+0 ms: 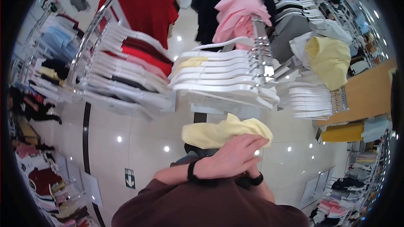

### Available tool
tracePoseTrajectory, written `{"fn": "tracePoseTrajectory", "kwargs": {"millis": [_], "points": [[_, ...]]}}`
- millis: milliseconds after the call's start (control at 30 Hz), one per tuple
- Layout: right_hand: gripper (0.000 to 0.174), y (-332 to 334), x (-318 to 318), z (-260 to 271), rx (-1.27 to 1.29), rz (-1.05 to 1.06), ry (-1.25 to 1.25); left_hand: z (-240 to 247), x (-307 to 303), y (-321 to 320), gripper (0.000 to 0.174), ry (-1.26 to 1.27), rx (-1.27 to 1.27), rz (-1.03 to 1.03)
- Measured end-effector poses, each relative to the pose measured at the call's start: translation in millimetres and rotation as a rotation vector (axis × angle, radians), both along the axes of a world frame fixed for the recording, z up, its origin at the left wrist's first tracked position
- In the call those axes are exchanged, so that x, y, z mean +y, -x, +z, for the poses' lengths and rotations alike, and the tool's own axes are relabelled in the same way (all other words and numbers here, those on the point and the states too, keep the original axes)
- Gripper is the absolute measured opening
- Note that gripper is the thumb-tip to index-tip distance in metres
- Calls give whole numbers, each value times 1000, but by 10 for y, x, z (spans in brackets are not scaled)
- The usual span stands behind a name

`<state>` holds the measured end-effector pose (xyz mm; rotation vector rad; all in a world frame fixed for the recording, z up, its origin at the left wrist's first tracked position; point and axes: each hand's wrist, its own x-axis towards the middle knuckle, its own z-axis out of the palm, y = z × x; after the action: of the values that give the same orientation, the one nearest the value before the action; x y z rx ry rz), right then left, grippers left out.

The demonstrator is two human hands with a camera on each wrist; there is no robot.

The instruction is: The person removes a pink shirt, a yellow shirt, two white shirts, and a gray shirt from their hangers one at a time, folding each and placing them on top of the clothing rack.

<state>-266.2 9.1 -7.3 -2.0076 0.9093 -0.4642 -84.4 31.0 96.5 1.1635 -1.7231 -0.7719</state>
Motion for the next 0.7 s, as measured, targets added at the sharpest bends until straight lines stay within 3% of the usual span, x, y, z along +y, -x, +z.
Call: {"fn": "tracePoseTrajectory", "kwargs": {"millis": [33,100,267,333,400,467,533,567,600,633,667,700], "points": [[47,69,-87,83,-8,-17,100,110,-7,-81,45,99,46,-30],[42,231,-416,238,-416,-476,-426,197,41,-315,47,161,127,-35],[50,751,-1343,1536,-1115,-845,-277,-120,147,-1000,36,-156,90,368],[49,693,-1723,2135,-1237,-755,-137,-299,167,-1222,34,-169,62,427],[50,441,-2066,2621,-1198,-815,87,-434,238,-1338,32,-224,69,569],[51,138,-2426,2927,-1223,-715,200,-414,257,-1320,32,-234,66,600],[39,-244,-2923,3044,-1116,-675,456,-402,264,-1255,33,-254,66,642],[39,-4,-3626,2769,-434,-565,1217,-411,243,-1189,33,-270,66,604],[37,-741,-3394,3023,-619,-578,885,-409,227,-1122,33,-289,66,566],[33,-853,-3817,2855,-76,-440,1646,-394,212,-1060,33,-292,60,580],[26,-1283,-3904,2820,-192,-385,1518,-377,188,-1004,34,-283,56,531],[24,-1594,-4043,2757,-324,-147,1390,-363,174,-966,34,-275,52,485]]}}
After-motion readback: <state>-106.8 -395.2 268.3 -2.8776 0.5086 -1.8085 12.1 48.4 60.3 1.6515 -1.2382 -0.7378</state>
